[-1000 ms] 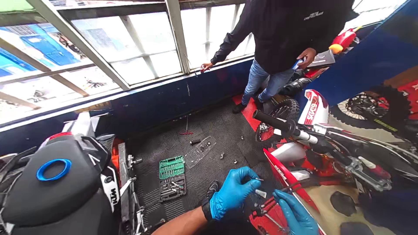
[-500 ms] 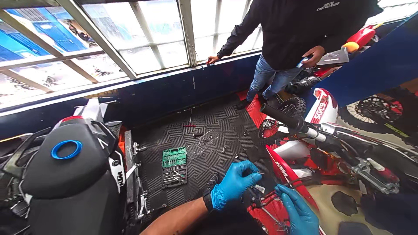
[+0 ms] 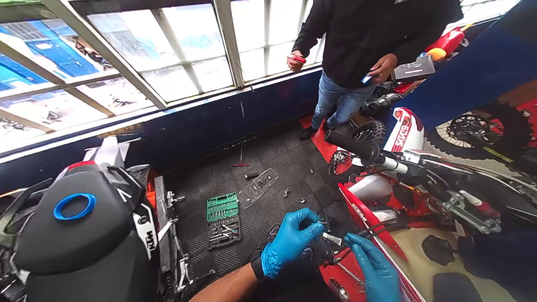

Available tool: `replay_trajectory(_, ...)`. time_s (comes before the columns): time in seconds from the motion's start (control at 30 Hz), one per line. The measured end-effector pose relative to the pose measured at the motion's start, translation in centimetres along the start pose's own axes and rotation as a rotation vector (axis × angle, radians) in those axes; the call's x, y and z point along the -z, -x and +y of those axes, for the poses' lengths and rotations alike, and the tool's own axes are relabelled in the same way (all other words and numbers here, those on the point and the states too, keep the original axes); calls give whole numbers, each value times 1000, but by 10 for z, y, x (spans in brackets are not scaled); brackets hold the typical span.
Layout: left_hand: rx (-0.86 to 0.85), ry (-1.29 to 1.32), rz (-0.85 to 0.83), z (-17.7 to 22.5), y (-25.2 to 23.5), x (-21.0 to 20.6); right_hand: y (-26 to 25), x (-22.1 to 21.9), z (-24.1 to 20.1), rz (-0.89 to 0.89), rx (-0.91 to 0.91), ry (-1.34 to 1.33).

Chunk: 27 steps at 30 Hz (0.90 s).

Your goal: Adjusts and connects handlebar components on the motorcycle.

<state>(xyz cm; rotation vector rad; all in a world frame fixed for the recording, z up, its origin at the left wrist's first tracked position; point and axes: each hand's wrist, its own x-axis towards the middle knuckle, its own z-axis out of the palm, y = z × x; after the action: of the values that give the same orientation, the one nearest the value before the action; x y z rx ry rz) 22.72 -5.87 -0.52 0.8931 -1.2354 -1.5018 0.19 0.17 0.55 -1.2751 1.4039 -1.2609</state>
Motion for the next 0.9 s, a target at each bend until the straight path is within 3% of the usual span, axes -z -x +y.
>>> replay_trajectory(0.27, 38, 0, 62, -8, -1, -7, -7, 17, 8, 30, 3, -33)
replay_trajectory(0.6, 67, -46, 221, -21, -15, -28, -50, 52, 23, -121, -2, -71)
replay_trajectory(0.9, 271, -31, 24, -51, -88, 9, -84, 25, 19, -26, -169, 30)
